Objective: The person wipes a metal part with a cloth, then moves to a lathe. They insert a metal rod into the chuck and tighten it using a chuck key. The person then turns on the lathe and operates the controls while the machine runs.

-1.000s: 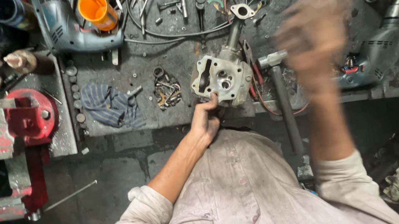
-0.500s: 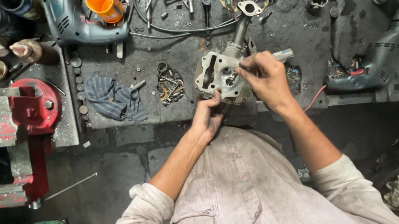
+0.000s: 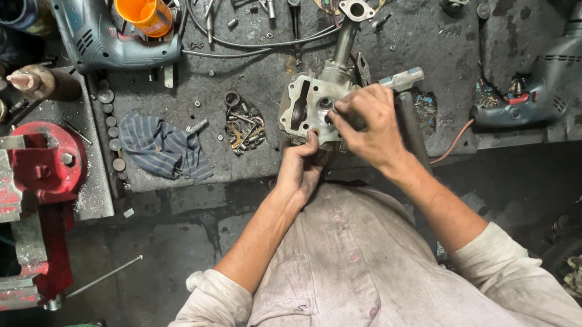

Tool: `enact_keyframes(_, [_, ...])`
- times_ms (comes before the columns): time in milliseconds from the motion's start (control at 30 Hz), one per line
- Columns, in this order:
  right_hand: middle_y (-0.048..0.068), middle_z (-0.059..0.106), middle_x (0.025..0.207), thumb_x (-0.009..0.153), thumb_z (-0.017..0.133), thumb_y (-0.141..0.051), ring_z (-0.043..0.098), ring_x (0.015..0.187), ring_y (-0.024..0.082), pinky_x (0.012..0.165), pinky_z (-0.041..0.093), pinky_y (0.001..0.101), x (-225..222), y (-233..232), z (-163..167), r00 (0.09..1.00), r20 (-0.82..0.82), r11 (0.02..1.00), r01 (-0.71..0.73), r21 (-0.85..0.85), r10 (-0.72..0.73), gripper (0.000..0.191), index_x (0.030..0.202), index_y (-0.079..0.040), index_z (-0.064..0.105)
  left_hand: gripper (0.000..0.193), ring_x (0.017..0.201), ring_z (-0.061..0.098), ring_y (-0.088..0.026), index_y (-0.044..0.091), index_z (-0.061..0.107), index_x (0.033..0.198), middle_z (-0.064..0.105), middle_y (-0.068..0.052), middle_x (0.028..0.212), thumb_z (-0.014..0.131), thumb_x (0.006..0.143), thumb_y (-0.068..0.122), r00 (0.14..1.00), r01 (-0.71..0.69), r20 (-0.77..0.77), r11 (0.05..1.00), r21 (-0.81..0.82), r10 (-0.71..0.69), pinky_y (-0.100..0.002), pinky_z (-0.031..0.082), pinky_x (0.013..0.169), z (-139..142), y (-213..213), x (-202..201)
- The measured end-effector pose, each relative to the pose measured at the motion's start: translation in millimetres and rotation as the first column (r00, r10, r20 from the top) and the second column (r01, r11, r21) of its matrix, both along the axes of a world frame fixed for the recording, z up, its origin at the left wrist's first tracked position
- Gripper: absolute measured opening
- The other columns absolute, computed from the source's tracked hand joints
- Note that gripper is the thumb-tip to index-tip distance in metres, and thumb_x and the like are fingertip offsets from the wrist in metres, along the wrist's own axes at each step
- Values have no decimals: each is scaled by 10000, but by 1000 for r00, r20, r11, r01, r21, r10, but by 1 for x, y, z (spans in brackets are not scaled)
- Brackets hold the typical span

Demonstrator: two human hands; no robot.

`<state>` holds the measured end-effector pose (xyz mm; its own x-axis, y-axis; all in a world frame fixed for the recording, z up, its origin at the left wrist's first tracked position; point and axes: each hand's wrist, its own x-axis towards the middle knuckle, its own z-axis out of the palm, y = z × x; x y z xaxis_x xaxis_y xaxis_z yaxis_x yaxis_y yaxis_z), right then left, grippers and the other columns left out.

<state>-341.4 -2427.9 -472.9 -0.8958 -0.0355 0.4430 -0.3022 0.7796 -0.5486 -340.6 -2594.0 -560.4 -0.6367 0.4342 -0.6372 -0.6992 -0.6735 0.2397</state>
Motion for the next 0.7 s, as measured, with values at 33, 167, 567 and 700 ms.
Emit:
enact_keyframes(33, [65,675,987,852,840,-111,590,1052,279,983,388,460,2,-1,1,999,42,999,34,-10,-34,214,965,-62,665,327,1006,649,-195,47,652,1177,692,-45,1071,759,868,48,1000,5,15,1000,18,-5,-389,531,949,-1,-1,0])
enact_keyframes(167, [131,622,1203,820,803,-118,514,1210,323,1110,341,519,10,-11,1,999,-8,993,37,111,-36,195,983,-72,704,286,992,648,-181,31,669,1148,697,-40,1062,751,874,46,997,28,67,998,52,-31,-359,519,932,-4,-3,0])
enact_keyframes(567, [58,677,1227,855,835,-144,561,1250,299,1107,365,491,12,-8,4,999,49,987,-5,158,-3,175,999,-112,741,331,1044,642,-196,44,670,1158,702,-47,1088,767,849,112,996,18,85,998,55,-22,-393,511,995,-1,-6,0])
enact_keyframes(700, [1,712,1168,859,837,-120,619,1228,254,1117,366,498,13,-6,2,999,-22,980,-18,197,23,195,1022,-105,731,341,1049,630,-211,31,662,1179,697,-55,1109,772,869,120,997,2,81,994,109,-10,-392,496,987,-3,-5,0])
